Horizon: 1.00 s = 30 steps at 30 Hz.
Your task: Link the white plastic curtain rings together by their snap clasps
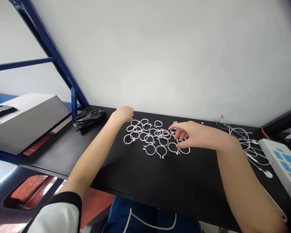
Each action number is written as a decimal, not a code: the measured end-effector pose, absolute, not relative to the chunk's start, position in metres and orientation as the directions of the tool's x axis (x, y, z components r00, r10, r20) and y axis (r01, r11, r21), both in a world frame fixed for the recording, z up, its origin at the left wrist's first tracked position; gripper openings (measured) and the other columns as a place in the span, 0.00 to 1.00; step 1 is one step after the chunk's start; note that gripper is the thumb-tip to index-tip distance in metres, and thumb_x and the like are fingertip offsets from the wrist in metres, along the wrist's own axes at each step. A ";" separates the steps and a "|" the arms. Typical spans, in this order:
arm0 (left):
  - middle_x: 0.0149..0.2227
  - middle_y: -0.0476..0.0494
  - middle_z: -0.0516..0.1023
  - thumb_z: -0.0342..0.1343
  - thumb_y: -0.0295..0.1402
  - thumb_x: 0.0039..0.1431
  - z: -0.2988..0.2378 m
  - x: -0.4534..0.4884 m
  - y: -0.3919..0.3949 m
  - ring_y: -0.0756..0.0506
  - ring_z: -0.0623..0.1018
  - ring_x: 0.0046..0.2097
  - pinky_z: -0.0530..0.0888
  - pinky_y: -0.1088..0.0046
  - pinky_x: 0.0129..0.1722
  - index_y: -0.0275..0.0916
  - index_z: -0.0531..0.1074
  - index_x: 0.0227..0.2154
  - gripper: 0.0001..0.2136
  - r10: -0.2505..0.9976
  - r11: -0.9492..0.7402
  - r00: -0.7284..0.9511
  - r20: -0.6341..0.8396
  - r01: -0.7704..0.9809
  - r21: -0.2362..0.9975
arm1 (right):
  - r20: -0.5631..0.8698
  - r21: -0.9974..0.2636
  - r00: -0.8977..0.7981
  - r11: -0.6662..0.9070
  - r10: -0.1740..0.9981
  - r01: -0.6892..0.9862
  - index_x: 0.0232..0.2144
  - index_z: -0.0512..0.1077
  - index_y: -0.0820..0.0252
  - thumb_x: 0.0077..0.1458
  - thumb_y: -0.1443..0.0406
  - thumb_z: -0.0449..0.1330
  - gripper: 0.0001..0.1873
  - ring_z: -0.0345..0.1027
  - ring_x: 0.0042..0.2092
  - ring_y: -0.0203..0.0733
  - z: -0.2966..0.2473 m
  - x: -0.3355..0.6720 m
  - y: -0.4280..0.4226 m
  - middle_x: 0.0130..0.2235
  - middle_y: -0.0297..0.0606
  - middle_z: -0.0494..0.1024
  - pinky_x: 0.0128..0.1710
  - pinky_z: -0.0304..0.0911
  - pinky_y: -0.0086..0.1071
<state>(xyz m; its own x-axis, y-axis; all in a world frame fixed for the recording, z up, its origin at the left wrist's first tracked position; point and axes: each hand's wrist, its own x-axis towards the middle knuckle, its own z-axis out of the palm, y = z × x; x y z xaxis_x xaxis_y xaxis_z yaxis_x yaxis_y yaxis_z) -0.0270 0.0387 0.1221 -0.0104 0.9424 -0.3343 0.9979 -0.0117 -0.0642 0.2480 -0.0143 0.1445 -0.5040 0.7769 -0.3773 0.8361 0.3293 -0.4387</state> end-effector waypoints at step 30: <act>0.49 0.34 0.76 0.55 0.32 0.60 0.050 -0.053 -0.024 0.37 0.78 0.48 0.75 0.64 0.44 0.35 0.71 0.46 0.12 0.966 -0.183 0.155 -0.206 0.975 -0.123 | -0.186 -0.523 -0.564 0.405 0.804 0.750 0.57 0.67 0.54 0.53 0.53 0.62 0.30 0.75 0.47 0.48 0.163 0.245 -0.030 0.46 0.41 0.80 0.41 0.70 0.38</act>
<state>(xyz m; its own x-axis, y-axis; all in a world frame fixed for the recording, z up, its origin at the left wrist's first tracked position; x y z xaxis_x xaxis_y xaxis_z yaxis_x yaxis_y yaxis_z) -0.0532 -0.0235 0.0503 0.1552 0.9662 -0.2058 0.9754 -0.1828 -0.1229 0.2448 -0.0304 0.1631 -0.5642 0.8045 -0.1858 0.7501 0.4053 -0.5226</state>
